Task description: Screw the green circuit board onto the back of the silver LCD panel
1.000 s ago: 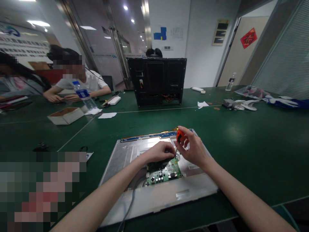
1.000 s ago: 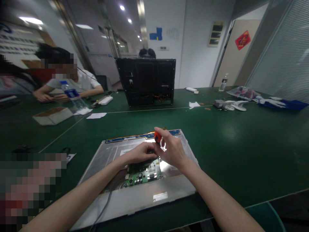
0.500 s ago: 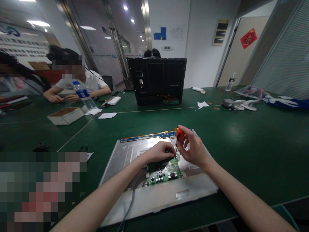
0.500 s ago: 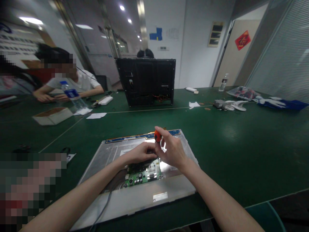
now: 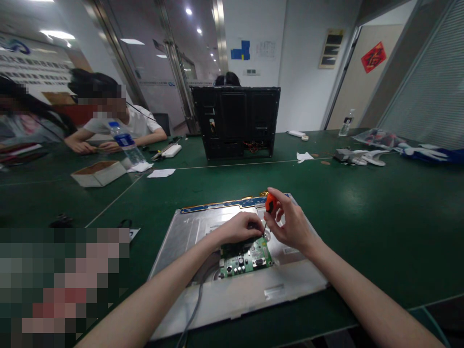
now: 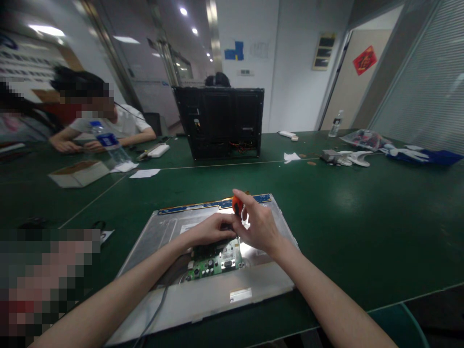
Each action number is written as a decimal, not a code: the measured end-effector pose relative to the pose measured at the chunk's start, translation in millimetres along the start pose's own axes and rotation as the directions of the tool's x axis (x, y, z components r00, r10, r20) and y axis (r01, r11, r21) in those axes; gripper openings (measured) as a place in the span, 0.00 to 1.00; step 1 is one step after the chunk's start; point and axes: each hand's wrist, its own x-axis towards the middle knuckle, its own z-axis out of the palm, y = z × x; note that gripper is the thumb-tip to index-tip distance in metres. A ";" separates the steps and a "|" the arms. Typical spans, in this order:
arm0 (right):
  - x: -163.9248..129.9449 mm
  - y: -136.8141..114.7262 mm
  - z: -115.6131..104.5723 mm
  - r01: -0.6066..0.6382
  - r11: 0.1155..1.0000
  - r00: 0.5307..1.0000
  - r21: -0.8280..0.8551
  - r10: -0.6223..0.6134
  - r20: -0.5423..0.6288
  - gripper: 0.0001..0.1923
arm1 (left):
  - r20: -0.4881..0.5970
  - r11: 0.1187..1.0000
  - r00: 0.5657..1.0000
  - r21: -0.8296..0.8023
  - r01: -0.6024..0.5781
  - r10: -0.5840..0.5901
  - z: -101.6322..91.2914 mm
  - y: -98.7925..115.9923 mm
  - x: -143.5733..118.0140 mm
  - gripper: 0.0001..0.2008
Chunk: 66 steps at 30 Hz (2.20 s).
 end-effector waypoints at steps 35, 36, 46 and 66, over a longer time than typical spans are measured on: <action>3.0 -2.2 0.0 0.006 1.000 0.999 -0.015 -0.007 -0.036 0.29 | -0.004 1.000 1.000 0.011 0.006 -0.006 -1.1 2.4 -0.2 0.04; 3.2 -2.2 0.1 0.007 1.000 0.999 -0.019 -0.008 -0.040 0.29 | -0.006 1.000 1.000 0.014 0.008 -0.008 -1.2 2.7 -0.2 0.05; 2.1 -1.3 -0.7 -0.014 1.000 1.000 0.007 0.014 -0.007 0.31 | -0.001 1.000 1.000 -0.005 0.006 -0.006 -0.3 -0.3 0.0 0.03; 3.2 -0.4 0.4 0.003 1.000 0.999 -0.015 -0.004 -0.034 0.28 | -0.008 1.000 1.000 0.002 0.011 -0.011 -0.2 1.0 0.2 0.04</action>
